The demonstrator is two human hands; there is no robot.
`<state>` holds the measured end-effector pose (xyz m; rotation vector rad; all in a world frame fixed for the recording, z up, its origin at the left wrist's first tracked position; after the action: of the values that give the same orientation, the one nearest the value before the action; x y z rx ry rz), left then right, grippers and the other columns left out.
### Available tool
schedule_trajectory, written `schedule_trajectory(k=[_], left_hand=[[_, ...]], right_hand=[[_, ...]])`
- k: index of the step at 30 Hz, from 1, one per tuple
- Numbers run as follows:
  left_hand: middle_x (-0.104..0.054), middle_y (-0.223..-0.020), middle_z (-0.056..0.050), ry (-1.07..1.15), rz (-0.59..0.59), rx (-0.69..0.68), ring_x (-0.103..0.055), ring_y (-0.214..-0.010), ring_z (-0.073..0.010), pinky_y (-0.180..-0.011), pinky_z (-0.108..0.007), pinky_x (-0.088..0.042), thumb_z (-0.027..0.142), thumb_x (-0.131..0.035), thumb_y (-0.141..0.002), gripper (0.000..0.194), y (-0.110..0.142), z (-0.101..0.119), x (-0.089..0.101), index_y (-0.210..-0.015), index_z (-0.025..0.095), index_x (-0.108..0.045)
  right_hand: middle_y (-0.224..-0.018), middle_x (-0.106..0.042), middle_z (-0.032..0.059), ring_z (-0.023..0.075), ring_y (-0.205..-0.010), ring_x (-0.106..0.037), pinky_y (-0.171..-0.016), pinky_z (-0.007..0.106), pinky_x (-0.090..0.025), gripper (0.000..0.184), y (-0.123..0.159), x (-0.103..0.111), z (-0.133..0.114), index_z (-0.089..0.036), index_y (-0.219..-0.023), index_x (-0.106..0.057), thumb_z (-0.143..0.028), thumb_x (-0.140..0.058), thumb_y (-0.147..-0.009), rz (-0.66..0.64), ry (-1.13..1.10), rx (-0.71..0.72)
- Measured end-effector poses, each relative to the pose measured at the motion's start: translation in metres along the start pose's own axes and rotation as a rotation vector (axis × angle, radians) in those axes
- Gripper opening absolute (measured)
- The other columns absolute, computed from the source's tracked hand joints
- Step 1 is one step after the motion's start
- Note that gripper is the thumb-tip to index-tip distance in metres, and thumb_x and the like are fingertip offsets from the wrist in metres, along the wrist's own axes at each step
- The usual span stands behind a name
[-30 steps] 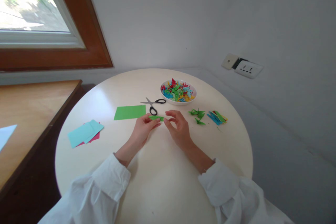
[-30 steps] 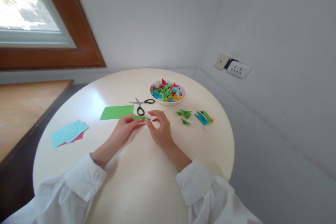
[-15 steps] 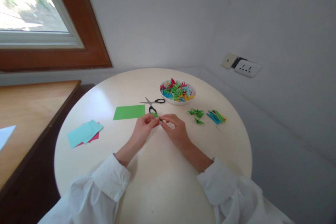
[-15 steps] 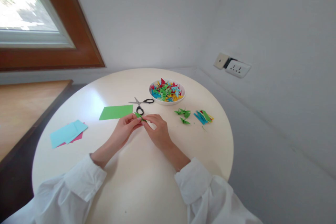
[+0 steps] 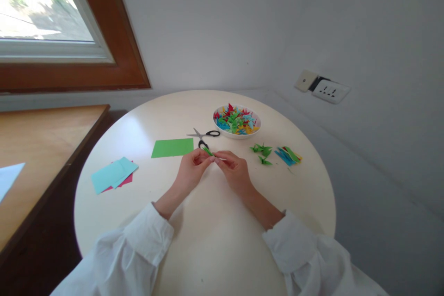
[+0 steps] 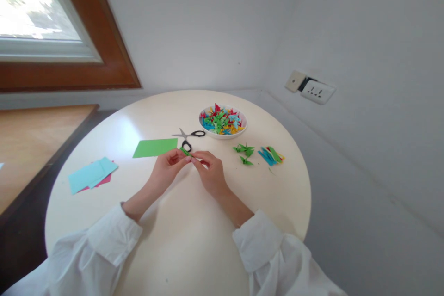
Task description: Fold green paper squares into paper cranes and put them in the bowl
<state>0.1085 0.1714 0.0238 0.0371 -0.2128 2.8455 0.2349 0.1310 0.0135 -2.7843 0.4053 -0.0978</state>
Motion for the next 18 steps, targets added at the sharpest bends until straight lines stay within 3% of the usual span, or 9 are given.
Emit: schedule_trajectory(k=[9,18], left_hand=[[-0.059,-0.059,0.001,0.047,0.058,-0.009,-0.054,-0.059,-0.0115,-0.058,-0.023,-0.041,0.023,-0.069,-0.061,0.013,0.0029,0.0043,-0.0006,-0.06,0.016,-0.058],[-0.063,-0.059,0.0,0.075,0.121,-0.02,-0.058,-0.057,-0.0122,-0.056,-0.023,-0.045,0.023,-0.07,-0.059,0.012,0.0062,0.0067,-0.0004,-0.062,0.015,-0.062]], right_hand=[[-0.088,-0.067,0.0068,0.0178,-0.084,-0.061,-0.07,0.029,-0.05,0.014,0.0011,-0.0002,-0.0001,-0.019,-0.08,-0.07,-0.028,-0.06,-0.073,0.027,0.0,-0.005],[-0.088,-0.068,0.0049,0.0169,-0.083,-0.062,-0.07,0.029,-0.049,0.021,0.0021,0.0013,-0.0021,-0.019,-0.093,-0.065,-0.026,-0.062,-0.074,0.081,0.033,0.019]])
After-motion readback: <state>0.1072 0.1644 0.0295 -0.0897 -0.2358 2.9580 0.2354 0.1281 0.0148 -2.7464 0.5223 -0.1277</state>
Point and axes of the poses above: each hand's wrist, its own y-axis away from the middle knuckle, its own x-axis out of the back of the hand, z = x × y, the point moved 5 cm from there along -y, towards the middle knuckle
